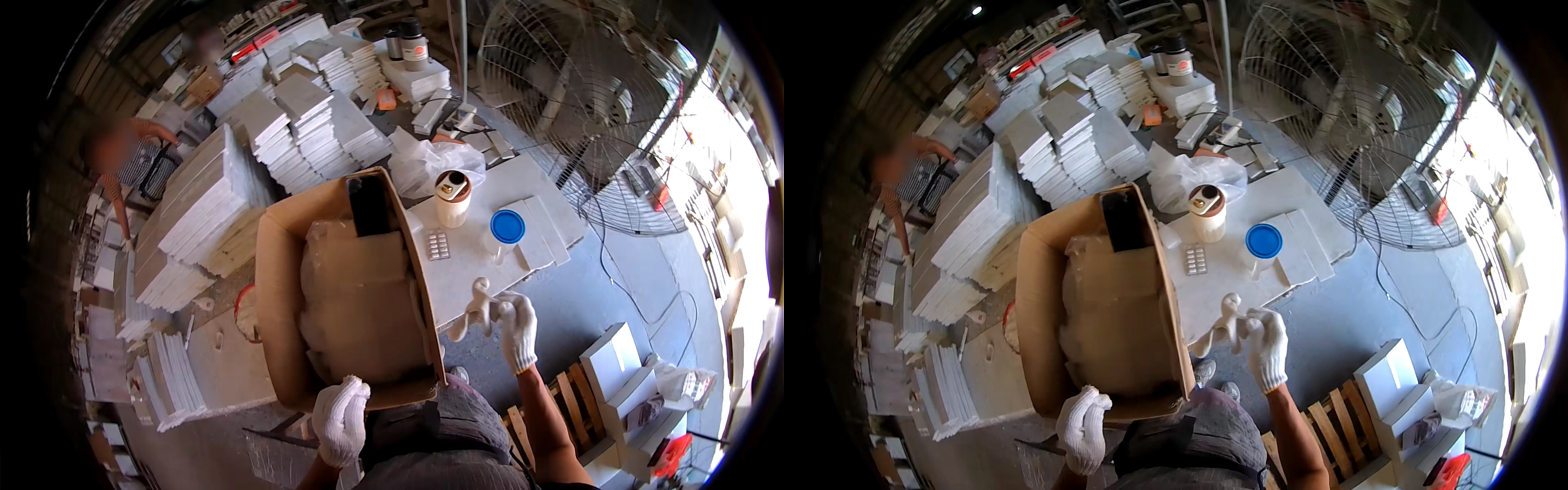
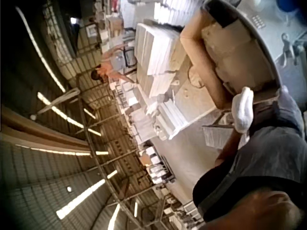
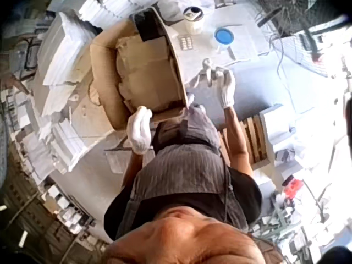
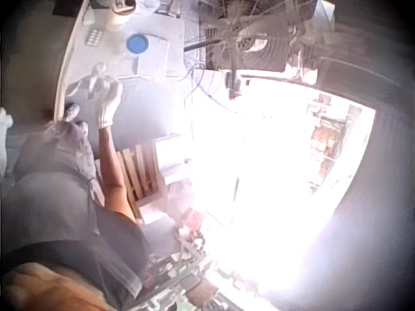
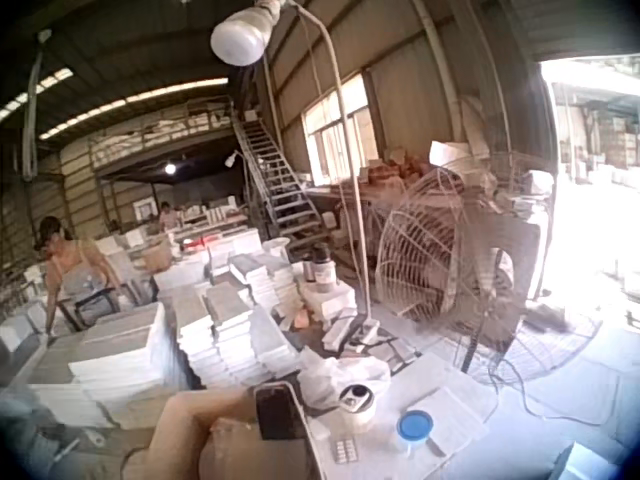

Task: The person applies adhesive to rectangular white panels using a putty knife and a small bottle, then wipes the surface with a cloth. The person handles each panel one at a time, spreading the adhesive and cleaning the surface before placing the panel aside.

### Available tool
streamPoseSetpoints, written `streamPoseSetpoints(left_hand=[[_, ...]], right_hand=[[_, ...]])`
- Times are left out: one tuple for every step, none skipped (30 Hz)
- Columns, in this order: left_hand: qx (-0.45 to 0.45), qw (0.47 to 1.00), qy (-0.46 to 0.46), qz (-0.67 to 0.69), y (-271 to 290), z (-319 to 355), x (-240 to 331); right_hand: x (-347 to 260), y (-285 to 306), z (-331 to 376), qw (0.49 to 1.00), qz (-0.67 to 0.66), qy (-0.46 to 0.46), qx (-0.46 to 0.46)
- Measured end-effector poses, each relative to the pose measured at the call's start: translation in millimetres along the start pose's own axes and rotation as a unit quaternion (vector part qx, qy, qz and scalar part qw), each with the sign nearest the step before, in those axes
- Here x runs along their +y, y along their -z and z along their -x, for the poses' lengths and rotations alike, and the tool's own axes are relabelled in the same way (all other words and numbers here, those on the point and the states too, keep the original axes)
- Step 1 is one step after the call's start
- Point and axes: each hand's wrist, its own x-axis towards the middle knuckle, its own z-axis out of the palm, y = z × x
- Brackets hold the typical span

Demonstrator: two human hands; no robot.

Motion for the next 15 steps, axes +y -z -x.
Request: streamPoseSetpoints(left_hand=[[-0.013,0.999,-0.008,-0.028,0,4,7],[-0.024,0.998,-0.019,-0.051,-2,3,17],[-0.017,0.999,-0.006,-0.038,-3,4,26],[-0.008,1.0,0.008,-0.027,-4,6,35],[-0.015,0.999,0.045,0.026,-4,5,44],[-0.017,0.994,0.083,0.074,0,10,52],[-0.025,0.983,0.112,0.142,3,21,54],[-0.025,0.94,0.175,0.292,5,30,59],[-0.021,0.902,0.228,0.365,6,38,65],[-0.02,0.855,0.273,0.44,7,43,69],[-0.037,0.887,0.258,0.381,11,42,71],[-0.053,0.914,0.241,0.321,13,40,70],[-0.022,0.907,0.235,0.347,12,45,69],[0.005,0.9,0.227,0.373,11,51,66],[0.023,0.889,0.266,0.372,14,54,68]], right_hand=[[-18,4,12,0.999,-0.036,0.023,0.001],[-31,16,22,0.997,-0.006,0.076,0.016],[-55,21,34,0.998,-0.047,0.042,-0.016],[-73,19,44,0.992,-0.066,0.094,-0.041],[-87,19,51,0.982,-0.048,0.164,-0.074],[-107,10,62,0.975,-0.078,0.165,-0.128],[-114,0,70,0.96,-0.08,0.191,-0.188],[-116,-12,78,0.941,-0.082,0.219,-0.247],[-117,-25,84,0.914,-0.05,0.258,-0.308],[-120,-38,90,0.884,-0.017,0.298,-0.361],[-126,-49,97,0.858,0.005,0.333,-0.391],[-129,-58,105,0.839,-0.024,0.332,-0.43],[-130,-63,114,0.829,-0.019,0.349,-0.437],[-130,-69,121,0.82,-0.014,0.365,-0.44],[-127,-74,126,0.813,-0.023,0.342,-0.471]])
